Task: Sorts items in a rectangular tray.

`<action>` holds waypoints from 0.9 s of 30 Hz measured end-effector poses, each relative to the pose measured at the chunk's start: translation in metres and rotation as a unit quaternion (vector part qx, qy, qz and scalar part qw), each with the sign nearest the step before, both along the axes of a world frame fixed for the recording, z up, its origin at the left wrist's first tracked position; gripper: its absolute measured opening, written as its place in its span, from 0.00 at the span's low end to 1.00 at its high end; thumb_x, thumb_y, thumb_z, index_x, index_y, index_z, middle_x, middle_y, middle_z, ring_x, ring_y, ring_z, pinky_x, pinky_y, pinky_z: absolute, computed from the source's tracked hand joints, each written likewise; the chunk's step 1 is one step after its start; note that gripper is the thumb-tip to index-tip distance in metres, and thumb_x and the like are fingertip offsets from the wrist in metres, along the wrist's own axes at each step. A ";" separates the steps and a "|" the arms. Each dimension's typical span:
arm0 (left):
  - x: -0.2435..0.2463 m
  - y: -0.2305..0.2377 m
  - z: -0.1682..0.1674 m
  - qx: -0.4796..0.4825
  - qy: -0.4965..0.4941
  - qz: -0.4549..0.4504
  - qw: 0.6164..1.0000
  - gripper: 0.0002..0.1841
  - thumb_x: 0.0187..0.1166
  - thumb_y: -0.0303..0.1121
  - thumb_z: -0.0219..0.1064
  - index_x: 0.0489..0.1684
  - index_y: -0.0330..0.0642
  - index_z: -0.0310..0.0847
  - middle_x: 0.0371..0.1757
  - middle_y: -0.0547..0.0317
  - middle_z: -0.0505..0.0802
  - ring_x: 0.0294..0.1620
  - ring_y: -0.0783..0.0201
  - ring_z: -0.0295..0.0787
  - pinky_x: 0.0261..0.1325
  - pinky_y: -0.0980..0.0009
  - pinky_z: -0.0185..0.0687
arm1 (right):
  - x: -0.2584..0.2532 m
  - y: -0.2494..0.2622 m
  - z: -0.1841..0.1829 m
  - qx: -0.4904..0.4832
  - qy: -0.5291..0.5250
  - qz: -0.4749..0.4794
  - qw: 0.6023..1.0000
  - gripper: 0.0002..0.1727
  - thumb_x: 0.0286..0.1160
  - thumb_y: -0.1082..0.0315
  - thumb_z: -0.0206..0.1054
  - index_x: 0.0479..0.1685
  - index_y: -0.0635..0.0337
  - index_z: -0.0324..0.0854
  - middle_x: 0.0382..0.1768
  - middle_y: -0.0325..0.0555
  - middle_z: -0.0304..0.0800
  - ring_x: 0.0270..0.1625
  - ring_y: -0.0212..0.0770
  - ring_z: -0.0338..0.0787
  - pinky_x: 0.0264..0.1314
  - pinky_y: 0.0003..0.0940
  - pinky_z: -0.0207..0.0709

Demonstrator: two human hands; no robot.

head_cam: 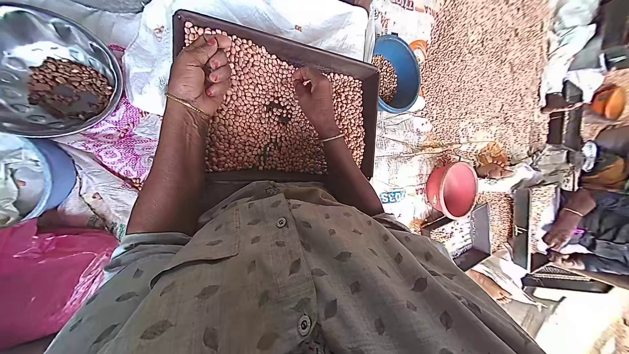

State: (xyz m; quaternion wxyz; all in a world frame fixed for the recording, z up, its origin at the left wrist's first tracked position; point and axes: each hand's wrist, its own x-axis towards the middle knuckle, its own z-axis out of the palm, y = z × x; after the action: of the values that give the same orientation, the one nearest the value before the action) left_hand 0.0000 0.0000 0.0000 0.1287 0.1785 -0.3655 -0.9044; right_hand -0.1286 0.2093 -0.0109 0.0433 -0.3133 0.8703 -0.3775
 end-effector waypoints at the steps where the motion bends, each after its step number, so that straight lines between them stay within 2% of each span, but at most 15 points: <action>1: 0.000 0.000 0.001 0.002 0.003 0.007 1.000 0.17 0.94 0.30 0.39 0.46 0.46 0.78 0.19 0.73 0.76 0.11 0.80 0.63 0.12 0.87 0.57 | 0.010 -0.003 0.003 -0.026 -0.013 0.057 0.998 0.10 0.78 0.75 0.63 0.51 0.68 0.87 0.46 0.55 0.92 0.37 0.42 0.92 0.43 0.38 0.88; 3: 0.000 -0.002 -0.001 0.002 0.013 0.017 1.000 0.17 0.93 0.29 0.39 0.47 0.45 0.78 0.21 0.72 0.78 0.12 0.80 0.64 0.12 0.87 0.57 | 0.031 -0.013 0.007 -0.055 -0.049 0.163 0.984 0.10 0.78 0.76 0.62 0.50 0.69 0.87 0.47 0.55 0.91 0.40 0.40 0.91 0.44 0.34 0.86; 5: 0.000 -0.004 -0.003 0.005 0.024 0.023 0.999 0.17 0.93 0.28 0.39 0.47 0.44 0.78 0.23 0.70 0.80 0.12 0.80 0.65 0.12 0.87 0.58 | 0.048 -0.026 0.003 -0.060 -0.049 0.235 0.969 0.11 0.76 0.78 0.62 0.51 0.70 0.88 0.49 0.57 0.91 0.44 0.42 0.91 0.48 0.33 0.86; 8: -0.001 -0.005 -0.003 0.012 0.017 0.032 0.999 0.17 0.92 0.28 0.40 0.47 0.44 0.78 0.25 0.69 0.81 0.13 0.79 0.65 0.12 0.87 0.58 | 0.065 -0.044 -0.012 -0.012 0.029 0.277 0.960 0.14 0.74 0.76 0.68 0.56 0.66 0.91 0.54 0.60 0.91 0.52 0.51 0.92 0.56 0.41 0.87; 10: -0.001 -0.005 -0.002 0.014 0.006 0.034 0.999 0.16 0.92 0.28 0.41 0.47 0.44 0.77 0.25 0.69 0.80 0.12 0.80 0.64 0.12 0.87 0.57 | 0.075 -0.051 -0.020 0.037 0.090 0.272 0.957 0.12 0.77 0.73 0.67 0.55 0.65 0.90 0.54 0.61 0.89 0.51 0.55 0.93 0.51 0.46 0.88; 12: -0.002 -0.005 -0.002 0.014 0.002 0.030 0.999 0.15 0.93 0.28 0.41 0.47 0.44 0.77 0.24 0.69 0.80 0.12 0.80 0.64 0.12 0.87 0.57 | 0.077 -0.052 -0.024 0.041 0.109 0.257 0.959 0.09 0.77 0.75 0.65 0.49 0.68 0.89 0.51 0.63 0.90 0.49 0.57 0.94 0.48 0.48 0.88; 15: -0.001 -0.003 0.001 0.002 -0.012 0.009 1.000 0.20 0.95 0.34 0.38 0.45 0.44 0.79 0.24 0.70 0.79 0.12 0.79 0.64 0.13 0.86 0.56 | 0.064 -0.045 -0.028 -0.053 0.063 0.212 0.974 0.07 0.75 0.78 0.66 0.43 0.71 0.89 0.45 0.61 0.92 0.43 0.50 0.93 0.47 0.40 0.88; 17: -0.001 -0.002 0.003 -0.025 -0.044 -0.017 0.999 0.25 0.97 0.41 0.35 0.44 0.44 0.82 0.24 0.69 0.81 0.12 0.78 0.63 0.13 0.84 0.56 | 0.050 -0.037 -0.025 -0.122 0.000 0.156 0.980 0.08 0.79 0.77 0.63 0.45 0.74 0.86 0.40 0.57 0.90 0.34 0.41 0.90 0.40 0.34 0.87; 20: 0.000 0.003 0.006 -0.117 -0.097 -0.096 0.984 0.32 0.96 0.53 0.31 0.47 0.45 0.84 0.27 0.68 0.86 0.13 0.78 0.66 0.14 0.83 0.57 | 0.038 -0.028 -0.002 -0.186 -0.079 0.094 0.975 0.08 0.83 0.75 0.61 0.46 0.73 0.82 0.31 0.49 0.89 0.25 0.35 0.90 0.30 0.32 0.89; 22: 0.001 0.008 0.009 -0.164 -0.117 -0.155 0.967 0.34 0.94 0.57 0.29 0.48 0.47 0.84 0.27 0.68 0.87 0.14 0.77 0.66 0.15 0.82 0.57 | 0.041 -0.027 0.021 -0.237 -0.092 0.123 0.959 0.09 0.83 0.77 0.62 0.52 0.76 0.82 0.33 0.49 0.91 0.27 0.35 0.92 0.31 0.33 0.91; 24: 0.001 0.012 0.009 -0.150 -0.109 -0.196 0.963 0.33 0.94 0.57 0.30 0.47 0.48 0.82 0.28 0.67 0.87 0.13 0.78 0.66 0.14 0.84 0.56 | 0.040 -0.028 0.034 -0.256 -0.072 0.154 0.952 0.14 0.84 0.78 0.61 0.61 0.80 0.79 0.40 0.54 0.92 0.34 0.39 0.94 0.40 0.36 0.93; 27: 0.002 0.010 0.005 -0.069 -0.065 -0.182 0.979 0.27 0.97 0.47 0.35 0.43 0.45 0.82 0.24 0.69 0.82 0.12 0.80 0.63 0.12 0.86 0.54 | 0.021 -0.023 0.021 -0.171 -0.030 0.125 0.977 0.10 0.84 0.76 0.59 0.51 0.75 0.83 0.36 0.52 0.91 0.33 0.38 0.93 0.39 0.35 0.92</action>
State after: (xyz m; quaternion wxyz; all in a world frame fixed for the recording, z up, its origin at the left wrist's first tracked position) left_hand 0.0022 0.0099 0.0053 -0.0501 0.1581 -0.4613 -0.8716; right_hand -0.1079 0.1860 0.0105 0.0621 -0.4104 0.7453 -0.5217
